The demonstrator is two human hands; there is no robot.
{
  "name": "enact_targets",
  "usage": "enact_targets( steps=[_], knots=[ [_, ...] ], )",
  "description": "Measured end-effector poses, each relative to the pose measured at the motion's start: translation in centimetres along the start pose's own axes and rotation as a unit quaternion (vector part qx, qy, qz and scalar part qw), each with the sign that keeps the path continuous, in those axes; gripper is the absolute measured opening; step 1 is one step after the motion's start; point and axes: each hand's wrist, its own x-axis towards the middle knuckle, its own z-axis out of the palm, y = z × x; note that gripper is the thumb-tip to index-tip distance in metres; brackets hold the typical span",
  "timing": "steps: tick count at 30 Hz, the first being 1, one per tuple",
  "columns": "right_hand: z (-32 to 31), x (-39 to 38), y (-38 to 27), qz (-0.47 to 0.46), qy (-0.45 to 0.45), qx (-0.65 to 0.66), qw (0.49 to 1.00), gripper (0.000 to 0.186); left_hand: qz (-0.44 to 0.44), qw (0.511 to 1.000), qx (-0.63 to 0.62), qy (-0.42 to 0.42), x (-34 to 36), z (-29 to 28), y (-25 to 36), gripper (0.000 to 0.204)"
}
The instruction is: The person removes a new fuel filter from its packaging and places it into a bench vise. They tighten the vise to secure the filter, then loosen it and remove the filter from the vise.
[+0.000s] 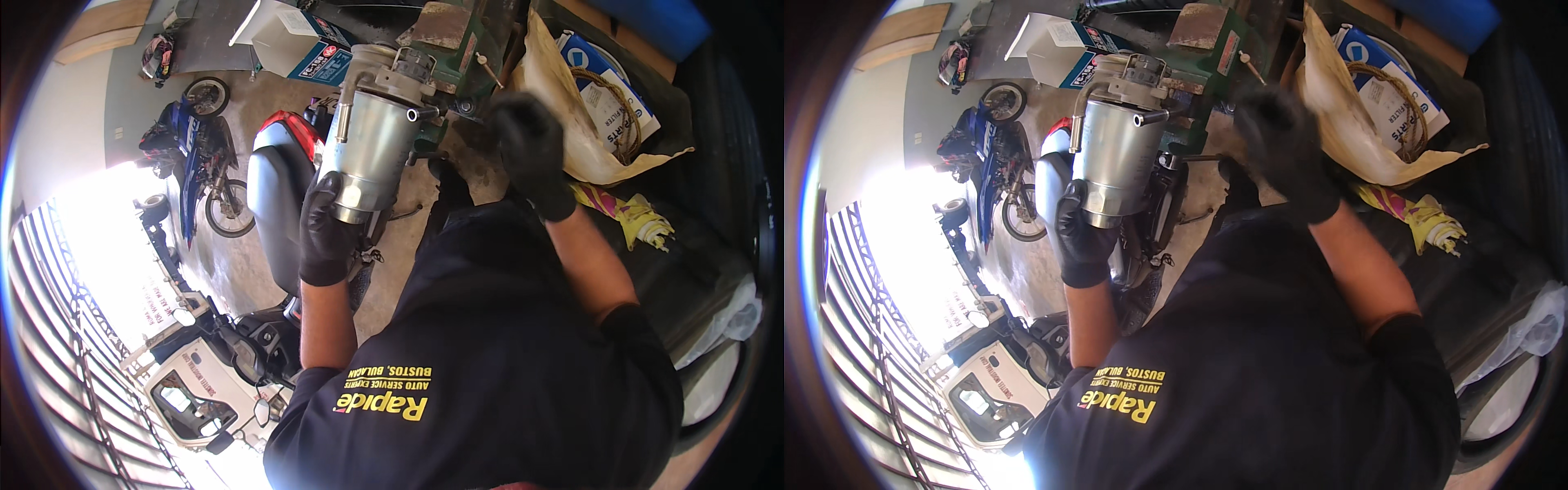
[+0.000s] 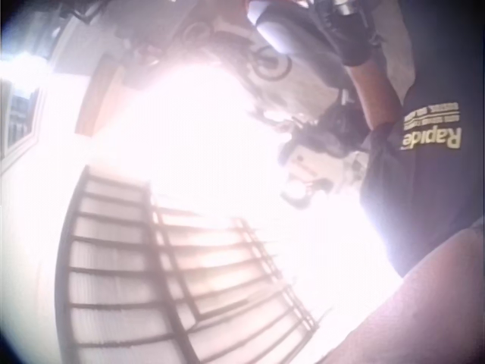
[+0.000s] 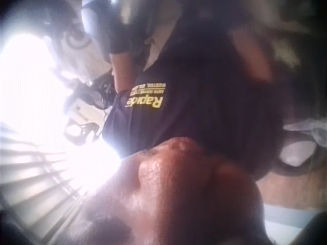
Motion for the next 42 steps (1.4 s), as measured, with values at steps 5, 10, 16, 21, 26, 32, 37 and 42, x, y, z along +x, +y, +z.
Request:
enact_targets(
  steps=[5,10,16,21,26,32,37,42],
  knots=[
    [1.8,11.6,-2.1,-0.425,-0.16,-0.251,0.855,0.037,-0.005,1.0,-0.03,-0.001,0.5,0.5,0.0,0.065],
    [7.5,15.0,0.0,-0.32,-0.356,-0.017,0.878,0.052,0.032,0.995,0.089,-0.024,0.4,1.6,0.9,0.071],
    [8.3,12.9,-3.5,-0.167,-0.302,0.082,0.935,0.041,0.255,0.804,0.534,0.059,-0.4,3.3,3.1,0.092],
    [10.0,12.0,-7.7,-0.143,-0.251,0.193,0.938,0.043,0.368,0.844,0.365,0.135,-0.6,4.6,4.7,0.094],
    [9.7,12.5,-9.5,-0.22,-0.203,0.148,0.942,0.035,0.286,0.884,0.37,0.024,-0.7,4.1,7.4,0.09],
    [8.6,13.0,-10.3,-0.173,-0.218,0.204,0.939,0.042,0.356,0.59,0.712,0.136,-0.9,4.8,8.3,0.099],
    [6.6,13.0,-12.0,-0.11,-0.235,0.207,0.943,0.054,0.466,0.671,0.576,0.039,0.2,6.6,7.6,0.105],
    [5.7,11.4,-12.8,-0.268,-0.165,0.101,0.944,0.041,0.312,0.914,0.256,0.032,0.1,7.3,7.2,0.095]
  ],
)
